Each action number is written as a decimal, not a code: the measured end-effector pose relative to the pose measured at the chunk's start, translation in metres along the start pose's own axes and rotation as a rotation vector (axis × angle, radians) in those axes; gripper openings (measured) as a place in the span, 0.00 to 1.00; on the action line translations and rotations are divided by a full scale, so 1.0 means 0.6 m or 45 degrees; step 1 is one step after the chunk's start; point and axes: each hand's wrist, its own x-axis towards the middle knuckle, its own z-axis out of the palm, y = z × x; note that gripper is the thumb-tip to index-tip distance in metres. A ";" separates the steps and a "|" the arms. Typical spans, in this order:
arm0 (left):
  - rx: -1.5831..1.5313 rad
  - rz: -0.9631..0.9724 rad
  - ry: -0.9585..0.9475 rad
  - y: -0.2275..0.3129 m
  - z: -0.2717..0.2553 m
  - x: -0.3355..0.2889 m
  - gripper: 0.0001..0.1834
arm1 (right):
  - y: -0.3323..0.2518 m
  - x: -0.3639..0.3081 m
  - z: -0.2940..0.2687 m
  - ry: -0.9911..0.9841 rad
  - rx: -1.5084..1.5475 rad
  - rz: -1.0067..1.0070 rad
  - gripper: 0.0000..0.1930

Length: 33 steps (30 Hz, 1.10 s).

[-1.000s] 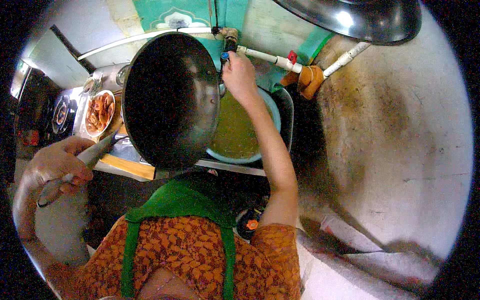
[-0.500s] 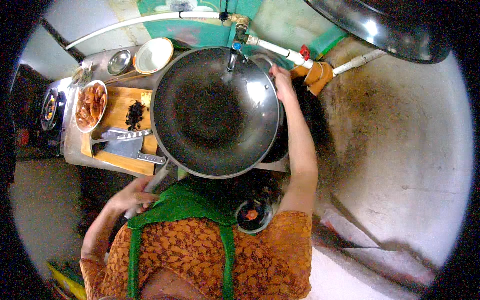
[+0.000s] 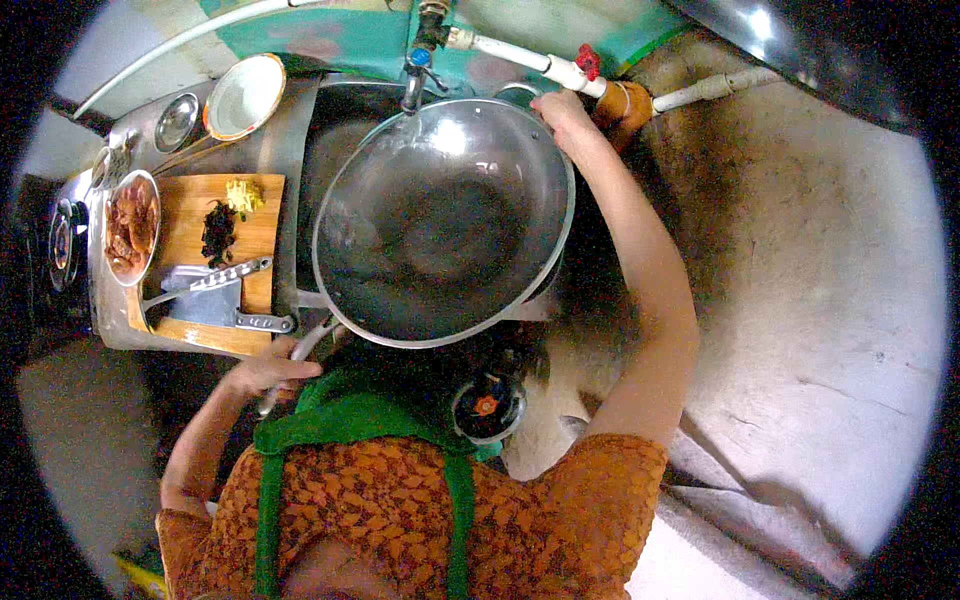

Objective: The person prepares ingredients on a cutting board, stirs cooked shrimp in a wok with a spatula, transfers the shrimp to a plate, and سپس washes the wok in a sink.

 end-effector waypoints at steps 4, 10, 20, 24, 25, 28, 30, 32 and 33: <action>-0.060 0.023 -0.117 0.105 0.013 -0.092 0.20 | 0.094 0.029 -0.036 -0.009 0.128 0.232 0.06; 0.662 0.010 0.353 0.131 0.065 -0.090 0.16 | 0.224 0.082 0.015 0.145 0.406 -0.086 0.14; 0.527 0.482 0.751 -0.085 0.025 0.143 0.14 | 0.039 0.072 0.080 0.119 0.244 -0.574 0.15; 0.333 0.497 0.566 -0.075 0.019 0.156 0.12 | 0.013 0.069 0.073 0.118 -0.048 -0.519 0.14; 0.255 0.470 0.503 -0.079 0.012 0.155 0.12 | 0.011 0.068 0.072 0.103 -0.108 -0.499 0.15; 0.178 0.367 0.424 -0.051 0.021 0.127 0.10 | 0.031 0.082 0.068 0.214 -0.093 -0.533 0.15; 0.236 0.342 0.394 -0.022 0.027 0.090 0.08 | 0.034 0.073 0.072 0.210 0.033 -0.445 0.15; 0.230 0.326 0.390 -0.025 0.024 0.059 0.08 | 0.052 0.080 0.072 0.170 0.017 -0.343 0.15; 0.228 0.316 0.391 -0.014 0.027 0.039 0.08 | 0.066 0.085 0.073 0.148 0.013 -0.291 0.16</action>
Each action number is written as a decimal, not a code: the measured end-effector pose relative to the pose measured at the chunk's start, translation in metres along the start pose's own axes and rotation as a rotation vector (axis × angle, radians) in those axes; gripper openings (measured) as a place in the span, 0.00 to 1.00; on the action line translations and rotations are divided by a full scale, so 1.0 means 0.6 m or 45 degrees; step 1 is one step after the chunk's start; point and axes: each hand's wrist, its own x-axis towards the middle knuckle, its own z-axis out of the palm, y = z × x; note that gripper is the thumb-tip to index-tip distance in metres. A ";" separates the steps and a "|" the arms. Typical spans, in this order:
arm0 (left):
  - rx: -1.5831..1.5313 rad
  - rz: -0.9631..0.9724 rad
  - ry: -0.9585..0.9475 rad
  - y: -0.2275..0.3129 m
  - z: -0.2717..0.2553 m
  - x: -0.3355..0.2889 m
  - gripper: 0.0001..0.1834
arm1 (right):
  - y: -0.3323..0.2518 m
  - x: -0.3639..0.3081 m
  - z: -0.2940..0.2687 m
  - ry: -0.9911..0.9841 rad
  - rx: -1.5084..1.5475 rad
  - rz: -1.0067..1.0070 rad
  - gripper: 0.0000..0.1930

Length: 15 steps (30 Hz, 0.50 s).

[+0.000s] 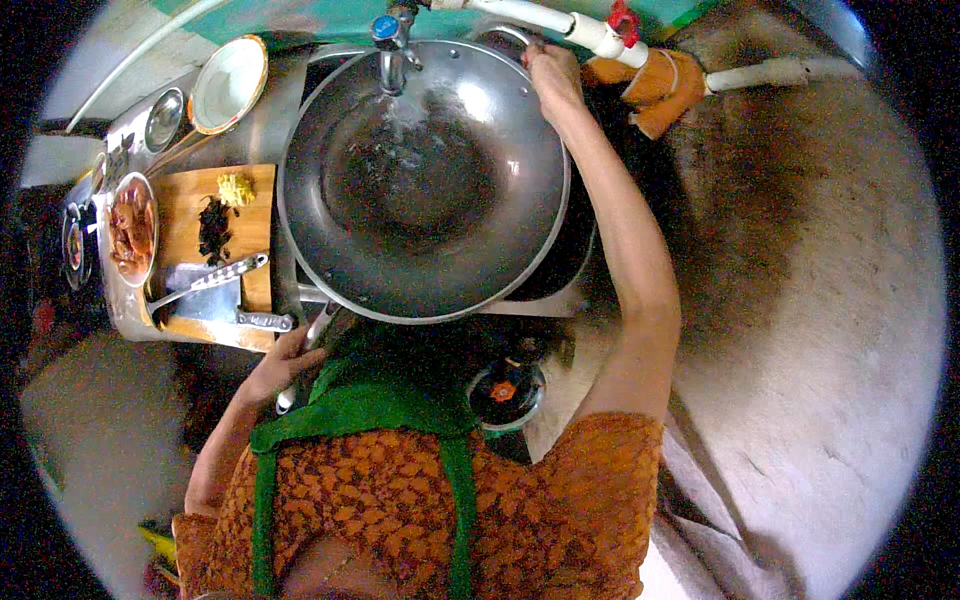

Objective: The person prepares ingredients on a cutting board, stirs cooked shrimp in a wok with a spatula, transfers the shrimp to a plate, and سپس washes the wok in a sink.

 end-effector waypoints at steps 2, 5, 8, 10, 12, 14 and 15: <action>-0.080 -0.111 -0.090 0.043 -0.017 -0.041 0.11 | 0.040 0.002 0.011 -0.011 0.061 0.082 0.14; -0.465 -0.329 -0.144 0.111 -0.032 -0.096 0.13 | 0.084 -0.009 0.055 -0.020 0.225 0.134 0.14; -0.804 -0.535 -0.207 0.097 -0.045 -0.119 0.11 | 0.105 -0.025 0.106 -0.078 0.358 -0.005 0.14; -0.747 -0.531 -0.126 0.089 -0.039 -0.136 0.13 | 0.088 -0.042 0.137 -0.035 0.313 -0.015 0.12; -0.642 -0.487 -0.116 0.102 -0.033 -0.149 0.13 | 0.105 -0.033 0.148 -0.157 0.332 -0.068 0.10; -0.574 -0.471 -0.095 0.093 -0.020 -0.158 0.12 | 0.107 -0.033 0.135 -0.233 -0.119 -0.114 0.08; -0.522 -0.444 -0.067 0.092 -0.012 -0.162 0.13 | 0.090 -0.049 0.123 -0.183 -0.225 -0.339 0.09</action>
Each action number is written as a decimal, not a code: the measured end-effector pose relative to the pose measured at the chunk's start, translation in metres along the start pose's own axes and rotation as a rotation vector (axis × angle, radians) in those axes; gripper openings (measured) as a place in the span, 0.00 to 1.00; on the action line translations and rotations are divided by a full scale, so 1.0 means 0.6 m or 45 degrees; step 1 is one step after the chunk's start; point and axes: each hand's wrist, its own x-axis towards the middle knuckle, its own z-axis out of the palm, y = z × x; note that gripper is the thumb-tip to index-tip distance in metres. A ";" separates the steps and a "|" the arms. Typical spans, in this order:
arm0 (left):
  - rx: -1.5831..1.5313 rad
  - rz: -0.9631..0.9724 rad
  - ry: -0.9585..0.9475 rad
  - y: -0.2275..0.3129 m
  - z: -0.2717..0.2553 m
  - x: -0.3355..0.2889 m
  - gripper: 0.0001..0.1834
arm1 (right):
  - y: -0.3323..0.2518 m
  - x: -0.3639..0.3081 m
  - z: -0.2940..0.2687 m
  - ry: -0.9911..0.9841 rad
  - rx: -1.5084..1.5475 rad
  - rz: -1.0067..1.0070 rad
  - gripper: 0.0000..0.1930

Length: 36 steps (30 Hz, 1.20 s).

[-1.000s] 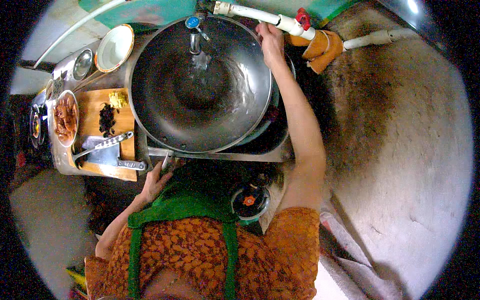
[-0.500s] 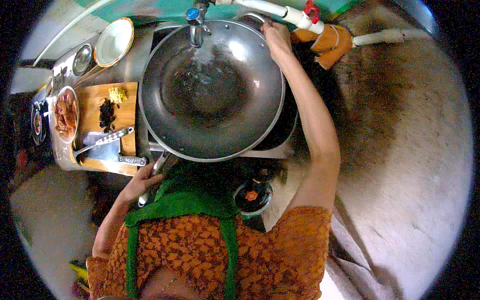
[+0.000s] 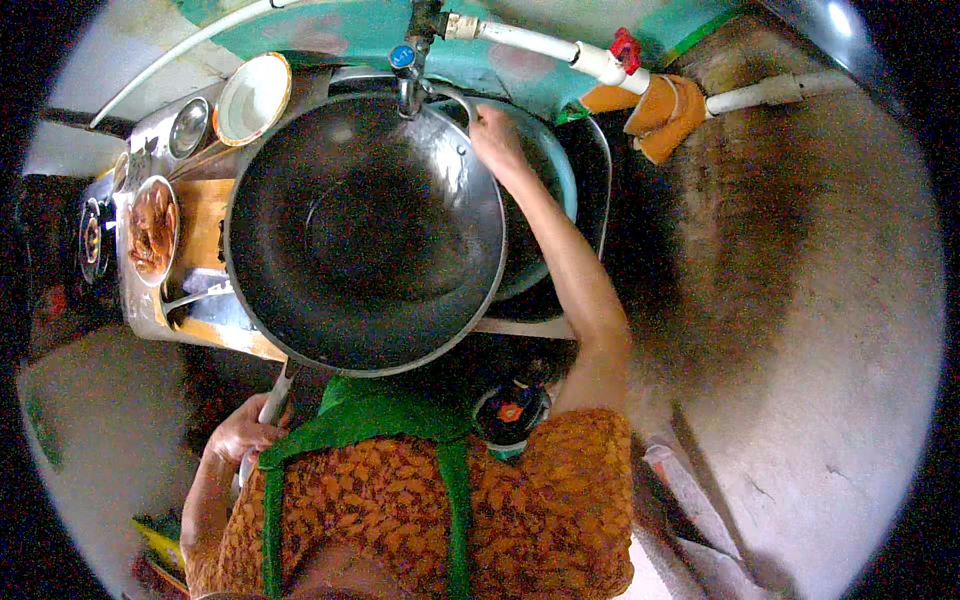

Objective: The person prepares ingredients on a cutting board, stirs cooked shrimp in a wok with a spatula, transfers the shrimp to a plate, and سپس washes the wok in a sink.

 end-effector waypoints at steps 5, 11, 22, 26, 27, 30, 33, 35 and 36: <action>0.010 0.097 -0.013 -0.032 0.006 -0.004 0.10 | -0.206 -0.089 -0.130 0.280 -0.089 -0.429 0.23; 0.026 0.104 -0.065 -0.041 -0.005 -0.014 0.10 | -0.299 -0.140 -0.076 -0.696 0.605 -0.385 0.23; -0.122 0.140 -0.345 -0.088 -0.038 0.022 0.11 | 0.159 -0.185 -0.068 -0.140 -0.647 -0.288 0.16; -0.151 0.091 -0.347 -0.107 -0.049 0.033 0.12 | 0.145 -0.159 -0.012 -0.117 -0.532 -0.219 0.17; -0.125 0.073 -0.329 -0.108 -0.050 0.034 0.12 | 0.145 -0.152 -0.008 -0.107 -0.514 -0.210 0.17; -0.074 0.034 -0.331 -0.108 -0.052 0.040 0.12 | 0.148 -0.132 -0.003 -0.076 -0.433 -0.195 0.17; -0.083 0.046 -0.345 -0.116 -0.058 0.044 0.11 | 0.149 -0.107 0.010 -0.105 -0.297 -0.189 0.18; -0.045 0.060 -0.307 -0.118 -0.053 0.040 0.11 | 0.149 -0.101 0.009 -0.175 -0.158 -0.169 0.18; -0.027 0.076 -0.323 -0.115 -0.049 0.040 0.12 | 0.148 -0.094 -0.002 -0.210 -0.086 -0.158 0.18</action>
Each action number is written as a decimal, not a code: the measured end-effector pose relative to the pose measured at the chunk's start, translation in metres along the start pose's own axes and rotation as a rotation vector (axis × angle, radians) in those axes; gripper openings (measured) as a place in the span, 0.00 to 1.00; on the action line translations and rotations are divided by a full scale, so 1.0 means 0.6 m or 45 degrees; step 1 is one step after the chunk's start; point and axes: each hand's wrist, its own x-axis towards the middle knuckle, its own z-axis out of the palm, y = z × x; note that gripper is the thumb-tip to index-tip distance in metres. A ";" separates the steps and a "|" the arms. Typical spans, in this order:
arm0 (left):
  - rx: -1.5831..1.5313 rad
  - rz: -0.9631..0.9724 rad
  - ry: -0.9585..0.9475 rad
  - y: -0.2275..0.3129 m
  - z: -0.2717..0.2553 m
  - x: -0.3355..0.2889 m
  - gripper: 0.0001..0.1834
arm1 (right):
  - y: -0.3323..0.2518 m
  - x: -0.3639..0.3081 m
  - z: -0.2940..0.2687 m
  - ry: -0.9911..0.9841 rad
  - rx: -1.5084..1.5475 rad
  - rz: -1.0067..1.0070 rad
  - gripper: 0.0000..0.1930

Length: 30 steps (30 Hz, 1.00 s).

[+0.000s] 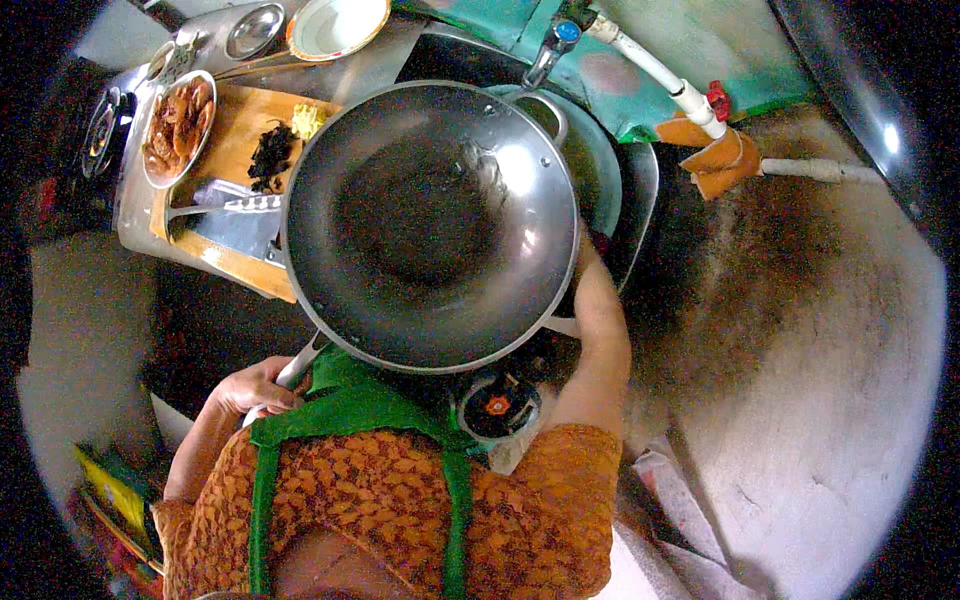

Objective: The person prepares ingredients on a cutting board, stirs cooked shrimp in a wok with a spatula, transfers the shrimp to a plate, and سپس washes the wok in a sink.

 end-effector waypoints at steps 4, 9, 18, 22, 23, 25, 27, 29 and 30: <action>-0.053 0.009 -0.042 0.007 -0.002 -0.001 0.11 | -0.029 0.033 -0.103 -0.225 0.135 0.275 0.20; -0.083 0.023 -0.072 0.010 -0.003 -0.004 0.11 | -0.213 0.033 -0.203 -0.384 0.433 0.603 0.23; 0.064 0.095 -0.136 0.004 -0.032 -0.019 0.10 | -0.194 -0.039 -0.165 0.186 -0.946 0.064 0.12; -0.028 0.019 -0.187 -0.014 -0.047 -0.025 0.10 | -0.296 -0.114 -0.171 0.388 -0.812 -0.171 0.11; -0.010 0.009 -0.151 -0.011 -0.051 -0.023 0.10 | -0.328 -0.130 -0.153 0.332 -0.681 -0.329 0.11; 0.016 0.038 -0.176 -0.020 -0.059 -0.017 0.13 | -0.401 -0.176 -0.114 0.061 -0.779 -0.512 0.09; 0.038 0.070 -0.169 -0.030 -0.065 -0.016 0.16 | -0.414 -0.221 -0.054 -0.296 -0.825 -0.659 0.06; 0.203 0.096 -0.108 -0.038 -0.066 -0.012 0.23 | -0.400 -0.257 -0.005 -0.771 -1.040 -0.680 0.06; 0.224 0.101 -0.059 -0.036 -0.059 -0.016 0.24 | -0.401 -0.267 -0.007 -0.819 -1.032 -0.690 0.06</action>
